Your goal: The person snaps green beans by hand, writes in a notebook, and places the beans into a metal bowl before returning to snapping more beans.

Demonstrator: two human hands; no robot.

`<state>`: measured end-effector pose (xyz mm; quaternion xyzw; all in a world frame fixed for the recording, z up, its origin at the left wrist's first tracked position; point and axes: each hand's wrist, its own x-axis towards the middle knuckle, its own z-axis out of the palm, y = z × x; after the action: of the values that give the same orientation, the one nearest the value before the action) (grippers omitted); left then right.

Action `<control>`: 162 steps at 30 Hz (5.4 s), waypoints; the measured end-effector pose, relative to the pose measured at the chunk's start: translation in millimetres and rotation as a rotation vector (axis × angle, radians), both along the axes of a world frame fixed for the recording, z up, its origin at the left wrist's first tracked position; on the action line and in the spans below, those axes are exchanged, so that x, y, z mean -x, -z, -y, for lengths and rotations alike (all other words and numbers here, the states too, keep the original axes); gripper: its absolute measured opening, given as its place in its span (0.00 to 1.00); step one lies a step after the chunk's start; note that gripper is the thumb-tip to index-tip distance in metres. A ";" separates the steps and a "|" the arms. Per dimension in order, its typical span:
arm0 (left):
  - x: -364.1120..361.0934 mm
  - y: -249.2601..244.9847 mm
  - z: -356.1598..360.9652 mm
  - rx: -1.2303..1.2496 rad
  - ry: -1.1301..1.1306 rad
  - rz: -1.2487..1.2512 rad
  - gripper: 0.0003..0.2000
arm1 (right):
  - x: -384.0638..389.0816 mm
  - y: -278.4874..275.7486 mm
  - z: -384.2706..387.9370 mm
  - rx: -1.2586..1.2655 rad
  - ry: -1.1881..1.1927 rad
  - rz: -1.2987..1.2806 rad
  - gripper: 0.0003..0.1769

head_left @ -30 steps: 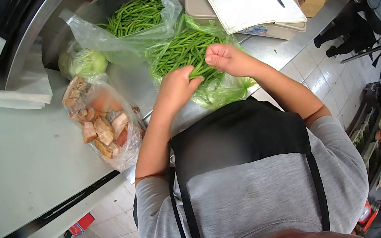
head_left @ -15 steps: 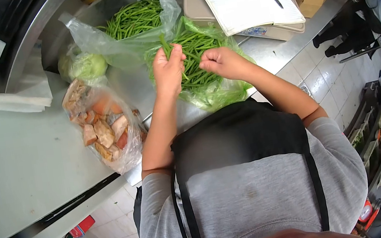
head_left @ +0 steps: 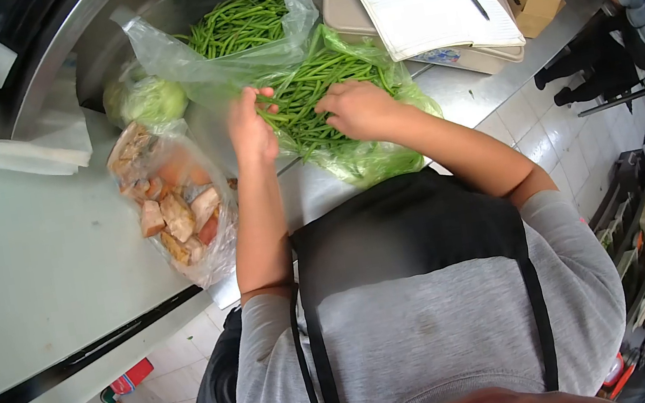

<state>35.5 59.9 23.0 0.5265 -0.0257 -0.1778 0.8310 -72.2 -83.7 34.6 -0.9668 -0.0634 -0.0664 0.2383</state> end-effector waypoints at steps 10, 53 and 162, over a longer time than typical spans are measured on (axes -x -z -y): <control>17.9 1.8 -2.0 0.126 0.104 -0.079 0.06 | -28.9 7.6 4.3 -0.192 0.140 -0.166 0.08; 17.5 -17.9 31.2 0.307 0.321 -0.222 0.05 | 6.2 -20.7 24.0 -0.774 0.185 0.228 0.10; 36.7 -34.6 38.4 -0.160 0.902 0.070 0.10 | 0.0 -13.4 47.5 -1.069 0.255 0.089 0.08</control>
<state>-1.2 21.5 57.6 0.5310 -0.2665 -0.5055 0.6257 -72.2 -131.2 48.0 -0.7073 0.0866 -0.1585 0.6834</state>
